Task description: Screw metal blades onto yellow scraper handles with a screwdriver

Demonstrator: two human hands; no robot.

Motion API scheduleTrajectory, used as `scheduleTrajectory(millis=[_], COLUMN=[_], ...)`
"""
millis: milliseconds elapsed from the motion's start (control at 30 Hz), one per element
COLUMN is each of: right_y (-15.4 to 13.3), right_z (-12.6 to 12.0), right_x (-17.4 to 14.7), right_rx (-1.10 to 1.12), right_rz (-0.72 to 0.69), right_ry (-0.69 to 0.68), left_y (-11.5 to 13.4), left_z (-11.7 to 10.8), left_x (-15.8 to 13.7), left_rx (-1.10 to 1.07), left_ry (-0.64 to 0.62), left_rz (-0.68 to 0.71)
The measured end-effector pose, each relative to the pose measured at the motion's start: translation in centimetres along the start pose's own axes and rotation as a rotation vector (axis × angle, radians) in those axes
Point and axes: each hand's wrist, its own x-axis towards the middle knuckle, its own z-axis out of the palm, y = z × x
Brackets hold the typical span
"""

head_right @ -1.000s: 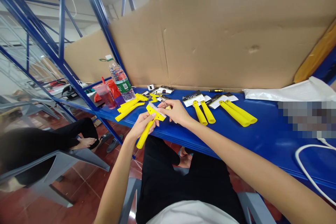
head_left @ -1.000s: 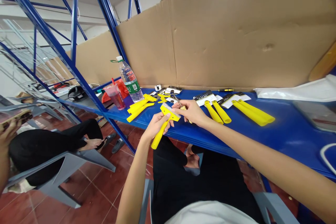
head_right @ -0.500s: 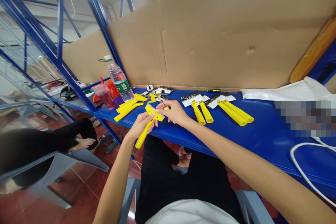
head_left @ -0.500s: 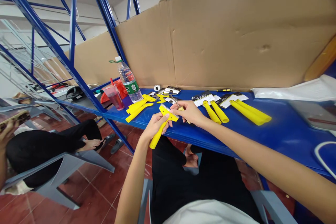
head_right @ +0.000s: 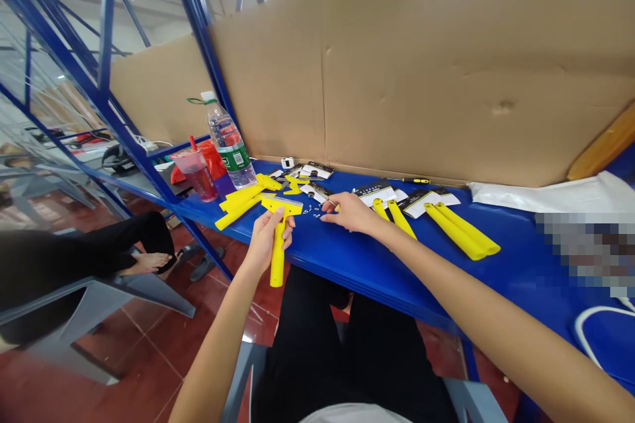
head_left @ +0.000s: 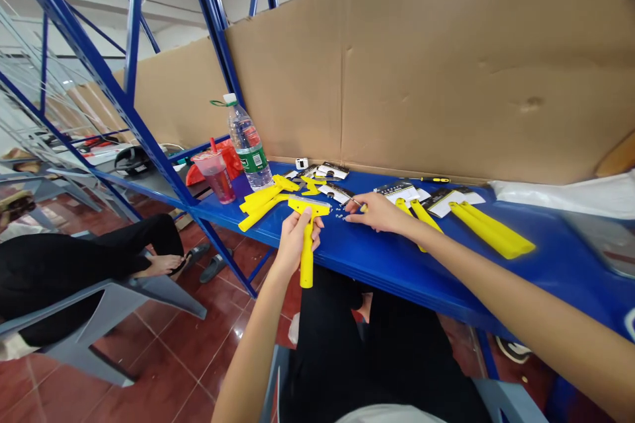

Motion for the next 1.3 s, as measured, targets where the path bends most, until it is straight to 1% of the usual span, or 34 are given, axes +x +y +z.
scheduleTrajectory(millis=[67, 133, 233, 400, 500, 633, 800, 867, 967, 1033, 1167, 1300], right_y=[0.4, 0.6, 0.5, 0.2, -0.1, -0.6, -1.1, -1.1, -1.3, -1.5, -1.8, -1.9], right_z=[0.7, 1.1, 1.1, 0.6, 0.7, 1.0, 0.9, 0.9, 1.1, 1.3, 1.5, 1.4], right_x=[0.6, 1.1, 1.6, 1.7, 1.4, 0.7, 0.2, 0.1, 0.0, 0.0, -0.1, -0.4], right_rx=[0.011, 0.048, 0.079, -0.003, -0.111, -0.208, -0.181, -0.126, -0.027, 0.071, 0.296, 0.335], right_rz=[0.009, 0.016, 0.041, 0.081, 0.056, 0.002, -0.029, -0.045, -0.073, -0.112, -0.229, -0.267], right_ry=[-0.045, -0.059, -0.086, -0.16, -0.147, -0.064, 0.04, 0.08, 0.121, 0.172, 0.35, 0.498], left_y=[-0.1, -0.2, -0.3, -0.6, -0.8, -1.0, -1.0, -0.8, -0.4, -0.2, -0.2, -0.3], left_z=[-0.2, -0.3, -0.5, -0.6, -0.6, -0.6, -0.4, -0.4, -0.2, -0.2, -0.2, -0.4], left_x=[0.0, 0.0, -0.2, -0.2, -0.2, -0.2, -0.1, 0.1, 0.1, 0.2, 0.4, 0.7], left_rx=[-0.002, -0.006, -0.003, 0.019, 0.051, 0.075, 0.107, 0.118, 0.131, 0.14, 0.151, 0.138], left_ry=[-0.006, -0.021, -0.043, -0.059, -0.076, -0.084, -0.063, -0.065, -0.109, -0.134, -0.142, -0.166], left_rz=[-0.003, 0.002, -0.008, 0.004, 0.022, 0.041, 0.012, 0.001, -0.027, -0.053, -0.065, -0.08])
